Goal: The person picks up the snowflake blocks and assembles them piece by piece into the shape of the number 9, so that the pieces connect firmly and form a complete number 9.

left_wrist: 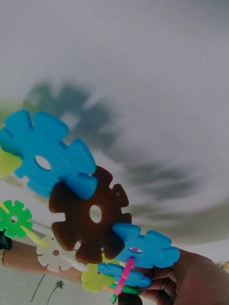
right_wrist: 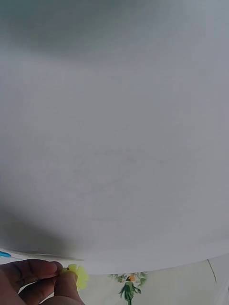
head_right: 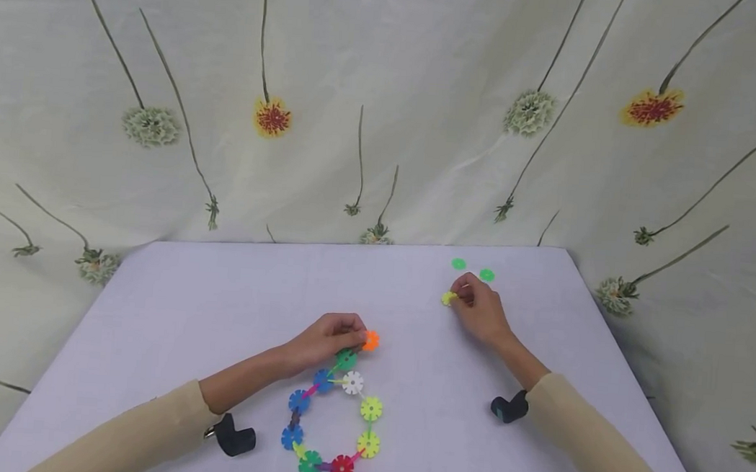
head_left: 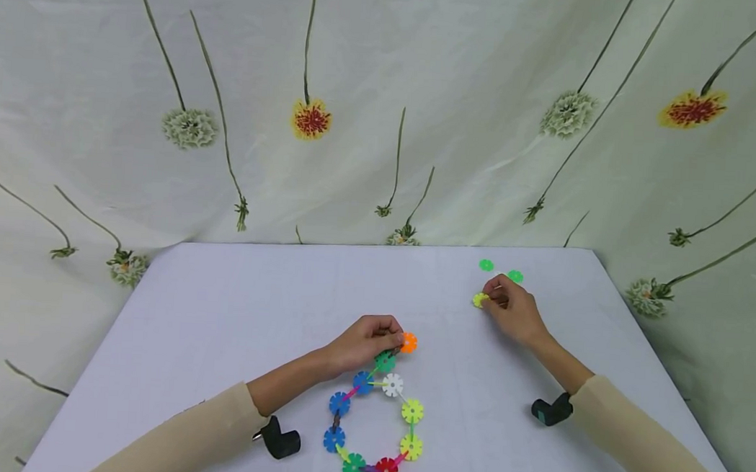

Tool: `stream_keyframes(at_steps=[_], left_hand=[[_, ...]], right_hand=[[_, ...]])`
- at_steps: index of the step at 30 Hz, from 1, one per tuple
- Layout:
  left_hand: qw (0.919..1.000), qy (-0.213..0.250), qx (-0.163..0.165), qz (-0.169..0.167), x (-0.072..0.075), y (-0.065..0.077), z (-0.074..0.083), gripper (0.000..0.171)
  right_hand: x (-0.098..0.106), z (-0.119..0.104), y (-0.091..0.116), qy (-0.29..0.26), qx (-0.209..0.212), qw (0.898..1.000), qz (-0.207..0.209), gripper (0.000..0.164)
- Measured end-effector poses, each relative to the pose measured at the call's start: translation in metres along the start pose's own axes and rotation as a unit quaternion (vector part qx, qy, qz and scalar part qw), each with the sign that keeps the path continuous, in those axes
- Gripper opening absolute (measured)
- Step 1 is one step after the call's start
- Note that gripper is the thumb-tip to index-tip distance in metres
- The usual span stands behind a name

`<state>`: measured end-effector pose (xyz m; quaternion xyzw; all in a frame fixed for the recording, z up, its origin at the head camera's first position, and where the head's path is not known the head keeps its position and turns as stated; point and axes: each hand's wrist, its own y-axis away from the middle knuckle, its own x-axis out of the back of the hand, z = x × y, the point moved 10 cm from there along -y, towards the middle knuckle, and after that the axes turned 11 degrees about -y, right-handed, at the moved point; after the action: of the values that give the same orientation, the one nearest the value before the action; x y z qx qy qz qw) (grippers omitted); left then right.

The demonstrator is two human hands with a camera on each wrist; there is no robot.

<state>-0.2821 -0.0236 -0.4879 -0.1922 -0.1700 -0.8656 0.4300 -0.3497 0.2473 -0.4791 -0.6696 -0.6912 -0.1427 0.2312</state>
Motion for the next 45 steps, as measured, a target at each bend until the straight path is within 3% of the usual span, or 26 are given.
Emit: stream_keyframes(at_steps=[14,21,36,45], left_hand=[[0.9999,0.012,0.004,0.004,0.000,0.001,-0.003,0.021],[0.9999,0.013,0.010,0.003,-0.001,0.001,-0.005,0.021],[0.9998,0.015,0.012,0.002,-0.001,0.000,-0.006,0.022],[0.9997,0.020,0.013,0.003,0.000,0.000,-0.005,0.022]], right_hand=[[-0.032,-0.022,0.013,-0.041,0.032,0.998,-0.046,0.013],[-0.051,-0.035,0.022,-0.072,0.029,0.994,-0.072,0.012],[-0.085,-0.066,0.043,-0.197,0.033,0.967,-0.157,0.012],[-0.093,-0.080,0.052,-0.207,0.050,0.959,-0.185,0.012]])
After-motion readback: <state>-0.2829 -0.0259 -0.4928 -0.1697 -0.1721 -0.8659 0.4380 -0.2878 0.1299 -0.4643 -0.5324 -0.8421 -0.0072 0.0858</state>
